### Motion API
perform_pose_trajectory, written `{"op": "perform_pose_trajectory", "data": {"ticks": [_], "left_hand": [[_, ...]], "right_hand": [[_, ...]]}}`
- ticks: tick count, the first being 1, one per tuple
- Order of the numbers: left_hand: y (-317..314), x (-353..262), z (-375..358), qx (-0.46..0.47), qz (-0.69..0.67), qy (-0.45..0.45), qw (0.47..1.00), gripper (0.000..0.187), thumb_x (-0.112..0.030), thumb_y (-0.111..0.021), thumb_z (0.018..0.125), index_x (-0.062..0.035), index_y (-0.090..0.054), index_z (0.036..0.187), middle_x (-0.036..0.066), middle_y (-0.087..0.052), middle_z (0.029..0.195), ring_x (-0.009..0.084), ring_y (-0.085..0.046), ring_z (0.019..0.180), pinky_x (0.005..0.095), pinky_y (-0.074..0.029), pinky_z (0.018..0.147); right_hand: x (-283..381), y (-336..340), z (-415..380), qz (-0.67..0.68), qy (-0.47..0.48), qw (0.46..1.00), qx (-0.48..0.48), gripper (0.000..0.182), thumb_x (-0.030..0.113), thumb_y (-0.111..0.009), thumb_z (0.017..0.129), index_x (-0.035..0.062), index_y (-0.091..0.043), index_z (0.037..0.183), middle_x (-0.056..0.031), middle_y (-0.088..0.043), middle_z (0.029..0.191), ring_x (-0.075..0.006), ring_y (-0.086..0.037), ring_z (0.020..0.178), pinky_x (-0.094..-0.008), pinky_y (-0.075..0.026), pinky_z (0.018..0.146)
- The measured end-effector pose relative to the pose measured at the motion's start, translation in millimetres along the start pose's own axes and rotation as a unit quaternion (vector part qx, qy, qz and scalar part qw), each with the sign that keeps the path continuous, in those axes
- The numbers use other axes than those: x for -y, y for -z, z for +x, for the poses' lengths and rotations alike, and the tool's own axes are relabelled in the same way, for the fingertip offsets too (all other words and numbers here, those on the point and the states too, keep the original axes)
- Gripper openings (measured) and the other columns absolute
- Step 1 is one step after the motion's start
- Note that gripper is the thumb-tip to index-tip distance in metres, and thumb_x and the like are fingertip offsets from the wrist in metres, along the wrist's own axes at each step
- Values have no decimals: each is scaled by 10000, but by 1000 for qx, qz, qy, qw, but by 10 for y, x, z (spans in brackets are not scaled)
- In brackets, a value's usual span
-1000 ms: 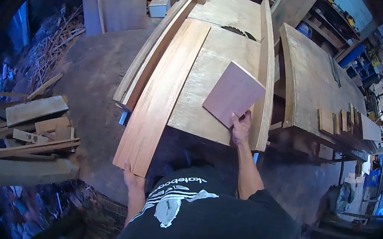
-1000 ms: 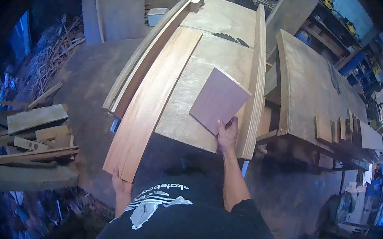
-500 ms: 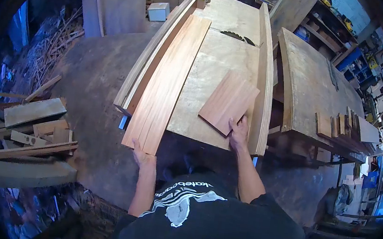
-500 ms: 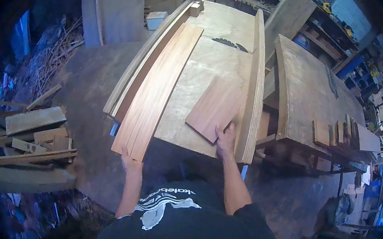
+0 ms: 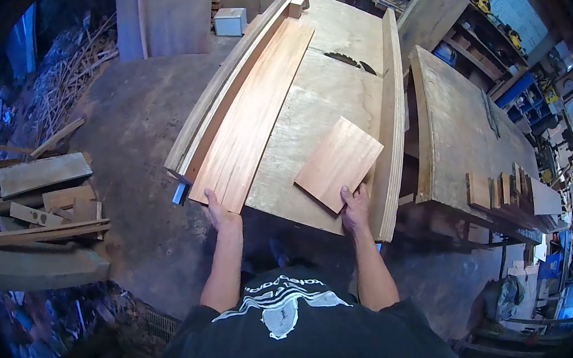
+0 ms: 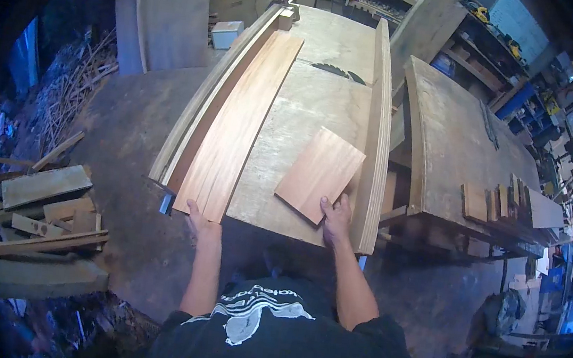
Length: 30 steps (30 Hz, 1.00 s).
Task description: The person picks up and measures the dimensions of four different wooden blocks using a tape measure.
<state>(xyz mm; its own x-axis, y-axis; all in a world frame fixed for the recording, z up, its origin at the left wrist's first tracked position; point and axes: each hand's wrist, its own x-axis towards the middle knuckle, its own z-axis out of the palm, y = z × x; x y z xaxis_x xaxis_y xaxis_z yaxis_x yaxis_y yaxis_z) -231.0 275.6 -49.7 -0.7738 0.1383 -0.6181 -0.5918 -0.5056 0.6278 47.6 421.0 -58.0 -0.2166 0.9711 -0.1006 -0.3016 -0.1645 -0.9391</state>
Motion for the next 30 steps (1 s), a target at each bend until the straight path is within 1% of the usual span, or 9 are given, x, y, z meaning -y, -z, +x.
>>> {"op": "perform_pose_trajectory", "data": {"ticks": [4,7,14,16,18,20,23,25,30], "left_hand": [[-6,65,47,-7,46,-42,998,840,-391,-675,951,69,-222,1489,238,-381,1508,354,-524,1290,482,-480,1072],[-109,95,158,23,33,13,999,845,-400,-660,958,111,-220,1467,256,-399,1483,351,-517,1296,471,-477,1078],[-216,0,124,55,44,52,996,641,-306,-646,976,121,-386,1377,226,-506,1381,321,-551,1252,471,-499,1038],[-40,13,227,110,61,48,991,591,-270,-640,982,116,-406,1364,209,-522,1367,309,-568,1226,466,-498,1033],[276,20,415,251,36,77,964,498,-200,-627,990,48,-441,1380,142,-555,1333,263,-581,1185,454,-472,1033],[538,-153,334,281,57,97,953,491,-193,-631,989,-2,-445,1401,107,-561,1326,246,-573,1186,459,-451,1039],[705,-153,398,311,121,104,937,455,-213,-617,1004,-71,-461,1408,70,-565,1313,227,-542,1197,467,-437,1027],[668,-143,385,314,188,79,927,426,-253,-589,1027,-90,-468,1402,71,-552,1320,228,-506,1215,487,-453,998],[738,13,554,318,160,75,932,473,-236,-674,976,-117,-487,1393,37,-557,1354,225,-523,1226,549,-395,1026]], "right_hand": [[-6,-6,8,-22,5,1000,2,411,101,-676,951,-27,-446,1266,-178,-620,1213,-213,-609,1107,-326,-490,968],[45,-66,-18,-31,8,1000,-1,398,127,-682,951,-36,-466,1243,-164,-635,1181,-199,-606,1098,-318,-490,934],[-3,-70,49,-104,17,994,-34,361,160,-652,966,-63,-547,1229,-168,-682,1112,-180,-634,1013,-310,-490,881],[186,-147,-8,-286,-50,950,-115,422,167,-663,929,-47,-557,1276,-205,-695,1085,-252,-667,969,-355,-494,906],[320,-210,-48,-362,1,926,-110,469,176,-678,896,-38,-552,1294,-225,-675,1116,-306,-652,1001,-391,-487,931],[510,-339,-120,-433,47,894,-107,517,185,-692,864,-29,-548,1313,-245,-655,1146,-360,-637,1033,-427,-480,956],[620,-562,-125,-552,-13,819,-154,564,243,-717,827,-45,-561,1286,-270,-548,1283,-401,-564,1136,-478,-436,1033],[375,-596,15,-623,185,748,-135,638,287,-712,832,-47,-526,1343,-274,-544,1302,-426,-507,1190,-492,-392,1067],[141,-1535,662,-574,171,798,68,754,416,-687,856,-52,-468,1405,-281,-543,1345,-417,-473,1271,-498,-374,1086]]}}
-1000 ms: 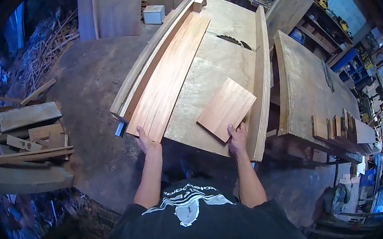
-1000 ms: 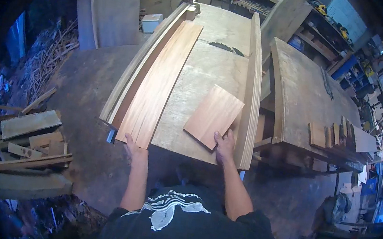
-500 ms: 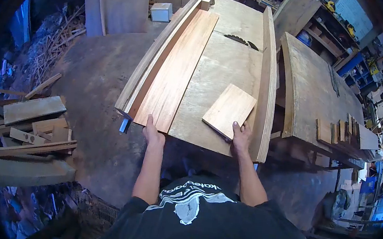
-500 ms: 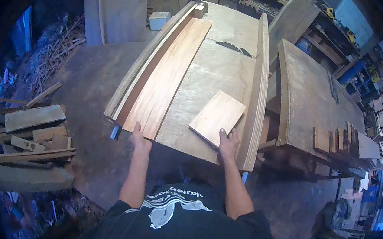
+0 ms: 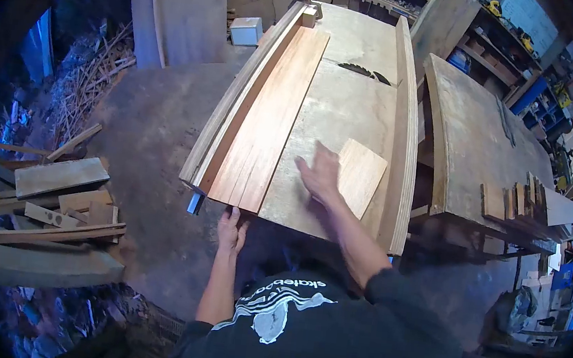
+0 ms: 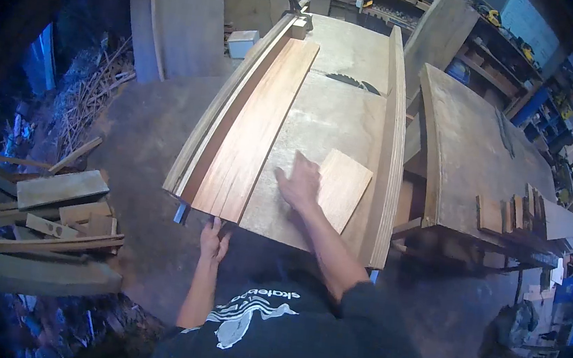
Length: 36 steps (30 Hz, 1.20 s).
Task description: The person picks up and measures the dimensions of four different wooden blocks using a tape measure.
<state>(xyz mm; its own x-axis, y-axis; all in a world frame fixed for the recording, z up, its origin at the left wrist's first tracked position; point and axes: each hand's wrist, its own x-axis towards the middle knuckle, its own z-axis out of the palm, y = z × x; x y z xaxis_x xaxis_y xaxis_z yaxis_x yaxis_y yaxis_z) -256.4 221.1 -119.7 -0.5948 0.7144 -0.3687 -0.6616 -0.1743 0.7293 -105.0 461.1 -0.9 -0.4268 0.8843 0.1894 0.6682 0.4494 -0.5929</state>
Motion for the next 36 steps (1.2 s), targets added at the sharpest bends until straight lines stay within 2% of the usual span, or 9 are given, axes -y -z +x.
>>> {"op": "perform_pose_trajectory", "data": {"ticks": [4,8,10,11,13,22,29,32,36], "left_hand": [[-208,-90,-37,-39,23,0,999,419,-247,-676,976,-127,-515,1344,27,-587,1291,220,-528,1208,549,-403,993],[-333,-127,-63,-106,39,34,993,438,-282,-679,973,-112,-519,1343,31,-587,1300,217,-544,1182,486,-441,943],[-460,-201,-109,-89,39,26,995,446,-308,-655,988,-95,-508,1351,46,-579,1250,189,-555,1083,389,-484,790],[-398,-142,-74,-91,41,28,995,446,-308,-655,988,-95,-508,1351,46,-579,1250,189,-555,1083,389,-484,790],[-302,-44,1,-48,14,5,999,431,-326,-658,983,-100,-511,1320,65,-575,1318,230,-520,1213,542,-405,962],[-441,-26,-2,-121,33,49,991,463,-378,-643,988,-85,-480,1307,91,-532,1362,268,-495,1250,587,-392,973],[-463,-156,-44,-146,86,61,984,440,-349,-623,1002,-108,-468,1336,80,-538,1347,262,-514,1223,555,-414,970],[-427,-199,-46,-85,23,8,996,447,-331,-619,1000,-86,-458,1337,108,-521,1361,273,-509,1233,557,-428,951],[-683,-420,-37,-192,97,42,976,495,-333,-669,969,-63,-462,1328,98,-540,1324,239,-552,1149,458,-471,910]], "right_hand": [[423,-330,526,-26,35,984,175,822,479,-656,858,-49,-432,1446,-299,-475,1430,-433,-380,1383,-503,-267,1172],[287,-580,424,-42,77,988,126,843,488,-648,858,-25,-403,1481,-305,-366,1523,-430,-274,1461,-511,-165,1217],[276,-570,442,-30,73,988,136,832,485,-635,876,9,-381,1509,-302,-277,1576,-419,-209,1493,-522,-114,1228],[259,-593,438,-29,72,987,138,832,485,-635,876,9,-381,1509,-302,-277,1576,-419,-209,1493,-522,-114,1228],[237,-639,443,-43,86,990,105,814,506,-644,881,33,-408,1501,-292,-321,1558,-427,-236,1479,-532,-147,1216],[197,-617,506,-53,90,987,123,775,527,-603,912,94,-401,1522,-287,-302,1571,-410,-220,1492,-540,-122,1221],[210,-550,481,-36,100,986,130,778,515,-592,911,63,-398,1515,-301,-315,1559,-411,-218,1493,-537,-101,1224],[195,-564,486,-40,108,986,122,779,514,-598,909,61,-401,1510,-305,-316,1556,-415,-226,1489,-538,-99,1223],[173,-606,498,-50,115,986,111,776,505,-614,902,58,-411,1502,-313,-322,1548,-424,-236,1484,-543,-119,1220]]}}
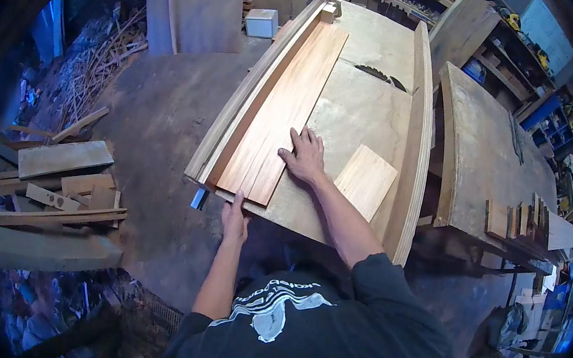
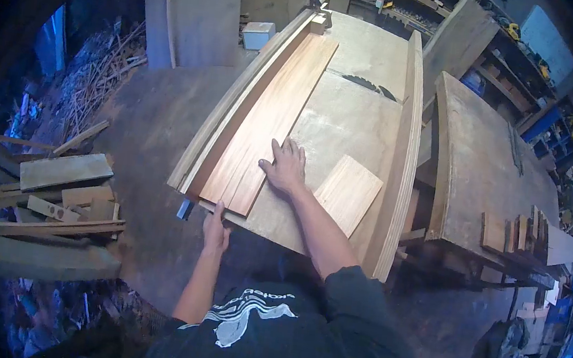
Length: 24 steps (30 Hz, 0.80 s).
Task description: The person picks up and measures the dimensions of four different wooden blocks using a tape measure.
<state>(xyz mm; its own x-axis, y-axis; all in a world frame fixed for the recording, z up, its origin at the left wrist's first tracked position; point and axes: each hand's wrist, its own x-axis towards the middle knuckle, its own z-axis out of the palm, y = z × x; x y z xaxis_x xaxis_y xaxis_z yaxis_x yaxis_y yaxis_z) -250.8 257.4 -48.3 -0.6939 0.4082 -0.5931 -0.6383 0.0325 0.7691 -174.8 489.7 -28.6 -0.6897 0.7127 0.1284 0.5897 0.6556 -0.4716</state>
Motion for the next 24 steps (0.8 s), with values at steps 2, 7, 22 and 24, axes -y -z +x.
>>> {"op": "perform_pose_trajectory", "data": {"ticks": [2,7,22,24], "left_hand": [[5,-8,59,16,-18,-11,1000,532,-340,-699,949,-32,-470,1317,98,-577,1273,229,-583,1093,424,-491,853],[117,72,206,49,39,-37,997,510,-341,-722,932,0,-541,1264,94,-642,1130,191,-626,939,342,-509,700],[75,39,145,11,131,-85,988,595,-517,-721,893,7,-590,1143,75,-632,977,159,-584,781,335,-475,610],[125,78,227,34,110,-84,990,534,-492,-719,905,-9,-612,1103,44,-628,909,122,-570,723,291,-454,562]], "right_hand": [[9,33,-5,11,-5,1000,9,772,497,-618,903,56,-411,1501,-312,-324,1546,-427,-237,1483,-544,-131,1217],[-14,4,-35,13,-4,1000,8,770,491,-623,900,59,-413,1503,-298,-333,1549,-419,-243,1483,-541,-129,1218],[-16,7,10,17,7,1000,-12,774,477,-659,875,46,-444,1481,-315,-357,1529,-428,-279,1466,-548,-169,1205],[-24,-17,5,19,10,999,-24,774,482,-655,879,50,-441,1484,-311,-357,1531,-428,-281,1465,-547,-166,1206]]}}
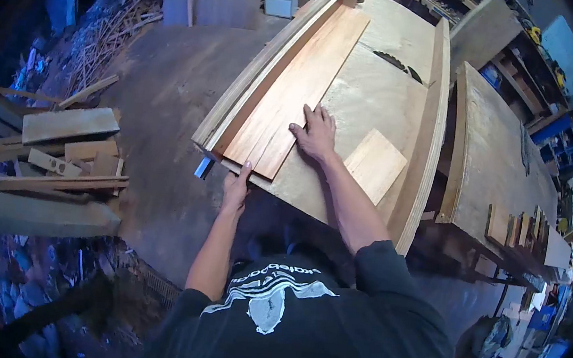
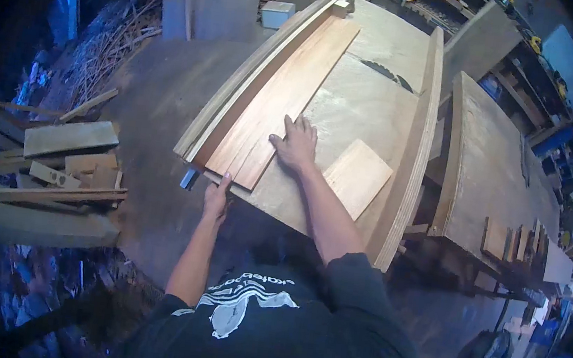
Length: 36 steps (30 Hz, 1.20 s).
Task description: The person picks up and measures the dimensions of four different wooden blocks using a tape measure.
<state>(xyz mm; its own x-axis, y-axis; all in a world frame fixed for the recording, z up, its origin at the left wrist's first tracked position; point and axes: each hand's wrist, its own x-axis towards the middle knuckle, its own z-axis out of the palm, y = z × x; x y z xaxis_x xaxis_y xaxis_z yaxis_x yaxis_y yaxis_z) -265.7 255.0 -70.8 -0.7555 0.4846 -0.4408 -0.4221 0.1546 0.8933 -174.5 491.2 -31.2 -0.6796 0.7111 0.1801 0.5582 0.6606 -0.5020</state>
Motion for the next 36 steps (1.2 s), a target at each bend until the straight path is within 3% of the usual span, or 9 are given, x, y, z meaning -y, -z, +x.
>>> {"op": "perform_pose_trajectory", "data": {"ticks": [2,4,5,15,21,24,28,34,36], "left_hand": [[4,-19,-26,-3,7,3,1000,503,-479,-721,909,-18,-618,1080,27,-622,864,96,-556,692,265,-433,528],[61,-4,5,33,11,35,999,566,-450,-716,920,-1,-574,1235,74,-641,1024,149,-590,793,299,-450,626],[10,117,55,32,-64,-41,997,548,-446,-717,922,19,-592,1182,83,-652,996,148,-607,782,319,-481,615],[56,40,27,16,18,-20,1000,502,-448,-697,938,30,-630,1076,108,-668,965,197,-652,787,356,-542,657],[27,96,46,37,-20,-24,999,556,-447,-688,941,59,-593,1151,141,-669,1027,235,-682,863,375,-577,716],[2,142,66,2,-16,-12,1000,536,-475,-690,939,20,-619,1131,77,-661,969,138,-597,727,302,-471,570],[58,109,73,4,41,20,999,541,-471,-683,944,30,-605,1132,98,-661,991,163,-629,766,312,-501,601],[-1,21,-24,31,-24,-9,999,609,-447,-667,959,50,-536,1285,189,-656,1143,224,-698,898,392,-588,712],[-29,-16,-63,22,-8,2,1000,582,-464,-673,951,29,-555,1237,166,-671,1070,231,-696,834,391,-582,675]], "right_hand": [[-24,-16,0,-2,-5,1000,2,775,491,-651,881,53,-440,1486,-306,-350,1538,-424,-275,1469,-544,-155,1209],[12,30,-4,8,-8,1000,14,786,498,-651,879,53,-434,1490,-304,-340,1545,-420,-264,1474,-538,-144,1214],[23,58,-12,12,-13,1000,23,798,504,-649,880,49,-423,1495,-301,-329,1551,-414,-249,1481,-533,-134,1219],[-4,16,-16,10,-18,1000,13,818,505,-642,888,33,-391,1506,-297,-328,1553,-415,-240,1484,-524,-120,1226],[-6,29,-13,16,-12,1000,9,813,499,-642,889,22,-396,1499,-299,-331,1550,-415,-242,1482,-530,-122,1225],[5,34,-31,20,-19,1000,4,800,494,-639,891,18,-407,1490,-296,-348,1540,-411,-249,1480,-533,-130,1223],[39,118,-54,22,-48,998,27,777,490,-621,900,25,-414,1486,-277,-366,1532,-388,-233,1493,-538,-132,1223],[-11,27,-50,43,-28,999,-4,820,516,-635,886,23,-396,1496,-278,-331,1555,-385,-220,1494,-528,-112,1228],[-22,37,-50,45,-41,998,9,835,521,-626,891,8,-376,1501,-273,-314,1569,-379,-208,1501,-525,-104,1230]]}}
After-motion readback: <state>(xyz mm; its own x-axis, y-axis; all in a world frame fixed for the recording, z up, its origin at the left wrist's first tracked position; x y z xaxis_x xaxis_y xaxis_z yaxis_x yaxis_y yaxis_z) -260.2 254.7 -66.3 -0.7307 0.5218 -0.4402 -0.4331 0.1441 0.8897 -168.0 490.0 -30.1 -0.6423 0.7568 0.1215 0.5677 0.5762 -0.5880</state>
